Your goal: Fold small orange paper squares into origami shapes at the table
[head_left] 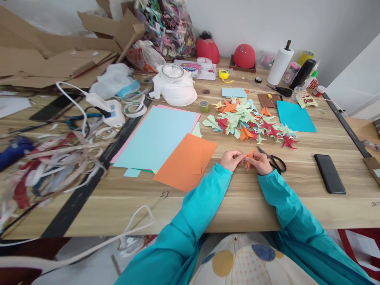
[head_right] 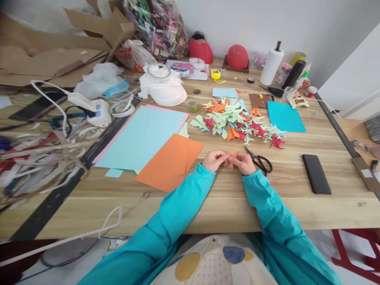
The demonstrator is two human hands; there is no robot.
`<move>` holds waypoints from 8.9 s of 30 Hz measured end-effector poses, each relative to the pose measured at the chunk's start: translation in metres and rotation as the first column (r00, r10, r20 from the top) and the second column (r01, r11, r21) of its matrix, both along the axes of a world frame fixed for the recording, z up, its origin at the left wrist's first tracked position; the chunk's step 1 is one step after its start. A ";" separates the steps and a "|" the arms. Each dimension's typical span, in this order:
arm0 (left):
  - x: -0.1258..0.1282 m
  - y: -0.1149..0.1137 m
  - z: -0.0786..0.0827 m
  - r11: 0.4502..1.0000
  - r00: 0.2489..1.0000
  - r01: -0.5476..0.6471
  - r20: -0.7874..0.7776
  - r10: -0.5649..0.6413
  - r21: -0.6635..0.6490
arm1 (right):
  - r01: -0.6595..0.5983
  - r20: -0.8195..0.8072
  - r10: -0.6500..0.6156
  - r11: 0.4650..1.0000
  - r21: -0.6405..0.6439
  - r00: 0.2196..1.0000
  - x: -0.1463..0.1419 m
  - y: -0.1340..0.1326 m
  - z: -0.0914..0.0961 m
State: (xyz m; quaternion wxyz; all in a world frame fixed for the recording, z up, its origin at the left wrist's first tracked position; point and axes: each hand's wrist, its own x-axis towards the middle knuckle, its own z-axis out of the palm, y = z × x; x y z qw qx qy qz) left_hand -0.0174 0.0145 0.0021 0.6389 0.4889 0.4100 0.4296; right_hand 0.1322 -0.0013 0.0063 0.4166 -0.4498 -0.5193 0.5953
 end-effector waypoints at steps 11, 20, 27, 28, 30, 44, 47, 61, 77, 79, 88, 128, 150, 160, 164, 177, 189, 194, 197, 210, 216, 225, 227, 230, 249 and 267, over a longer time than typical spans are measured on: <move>-0.002 0.000 0.003 0.998 0.998 0.068 0.002 -0.067 -0.006 | -0.008 -0.010 0.008 0.999 -0.041 1.000 0.001 0.000 0.001; -0.001 0.002 -0.003 0.991 0.989 0.109 0.113 -0.100 -0.076 | -0.003 -0.027 0.002 0.998 -0.057 1.000 0.002 0.001 -0.002; -0.003 0.003 -0.003 0.975 0.970 0.146 0.219 -0.108 -0.167 | 0.003 -0.085 -0.013 0.994 -0.107 0.996 0.005 0.003 -0.008; -0.003 0.003 -0.003 0.974 0.968 0.143 0.228 -0.101 -0.176 | 0.005 -0.088 -0.014 0.994 -0.107 0.996 0.005 0.004 -0.008; -0.004 0.004 -0.003 0.973 0.967 0.134 0.238 -0.087 -0.189 | 0.013 -0.093 -0.022 0.995 -0.102 0.995 0.005 0.004 -0.009; 0.001 0.003 -0.005 0.989 0.992 0.006 0.128 0.013 -0.146 | 0.074 -0.149 -0.091 0.990 -0.119 0.985 0.005 0.005 -0.011; -0.001 0.005 -0.005 0.983 0.977 0.022 0.212 0.018 -0.184 | 0.095 -0.151 -0.112 0.989 -0.115 0.982 0.005 0.005 -0.010; -0.002 0.001 0.000 0.996 0.994 -0.006 0.105 0.016 -0.093 | 0.105 -0.087 -0.112 0.991 -0.080 0.990 0.002 0.003 -0.008; 0.003 -0.002 0.000 0.996 0.995 -0.041 0.086 0.048 -0.075 | 0.055 -0.058 -0.058 0.997 -0.054 0.997 0.000 0.000 -0.009; 0.002 0.000 -0.001 0.993 0.991 -0.069 0.106 0.079 -0.100 | 0.074 -0.114 -0.082 0.995 -0.071 0.990 0.001 0.000 -0.011; 0.002 0.001 -0.005 0.974 0.964 -0.020 0.253 0.079 -0.226 | 0.066 -0.072 -0.067 0.998 -0.020 0.995 -0.001 -0.002 -0.003; -0.001 -0.005 -0.004 0.989 0.989 0.147 -0.016 -0.146 0.013 | 0.026 -0.012 -0.026 1.000 0.015 1.000 -0.004 -0.005 -0.003; -0.001 -0.007 0.002 0.980 0.981 0.158 0.129 -0.143 -0.118 | 0.047 -0.041 -0.049 0.998 -0.028 0.998 0.000 -0.003 -0.005; -0.001 -0.010 0.006 0.988 0.988 0.153 0.016 -0.152 -0.028 | -0.029 0.138 0.029 1.000 -0.001 0.990 0.000 -0.004 0.001; 0.000 -0.009 0.004 0.981 0.983 0.183 0.041 -0.181 -0.066 | -0.041 0.148 0.031 0.997 0.068 0.988 0.002 -0.005 0.002; -0.001 -0.010 0.010 0.984 0.982 0.177 0.072 -0.175 -0.023 | 0.033 0.018 -0.032 0.993 -0.114 0.999 0.001 -0.003 -0.003; -0.001 -0.011 0.010 0.983 0.983 0.185 -0.006 -0.185 0.012 | -0.061 0.159 0.055 0.998 0.031 0.986 0.001 -0.006 0.005; -0.001 -0.012 0.006 0.985 0.986 0.165 -0.036 -0.164 0.043 | -0.071 0.169 0.060 0.996 0.059 0.984 0.004 -0.005 0.005; 0.000 -0.013 0.004 0.985 0.986 0.163 -0.030 -0.162 0.057 | -0.082 0.175 0.069 0.995 0.064 0.982 0.005 -0.005 0.005; 0.002 -0.006 0.002 0.987 0.986 0.079 0.157 -0.056 -0.141 | 0.023 0.127 -0.032 0.997 0.067 0.991 0.005 -0.003 0.000; 0.001 -0.007 0.005 0.988 0.989 -0.107 0.088 0.117 -0.113 | 0.059 0.135 -0.072 0.993 0.100 0.988 0.004 -0.002 -0.001; -0.001 -0.003 0.003 0.981 0.977 -0.090 0.175 0.120 -0.170 | 0.126 0.070 -0.132 0.988 0.090 0.989 0.003 0.000 -0.008; -0.001 -0.002 0.002 0.977 0.972 -0.134 0.168 0.162 -0.165 | 0.159 0.052 -0.163 0.985 0.064 0.985 0.003 0.002 -0.010; -0.003 -0.001 0.000 0.956 0.945 -0.262 0.164 0.282 -0.133 | 0.219 0.005 -0.219 0.975 0.027 0.976 0.003 0.003 -0.012; 0.007 -0.022 -0.004 0.534 0.881 -0.041 -0.221 0.418 0.845 | 0.171 0.171 -0.207 0.963 0.206 0.963 -0.009 -0.004 -0.006; 0.008 -0.018 -0.003 0.893 0.918 -0.199 -0.243 0.314 0.405 | 0.051 0.058 -0.060 0.988 0.149 0.997 -0.004 -0.009 -0.017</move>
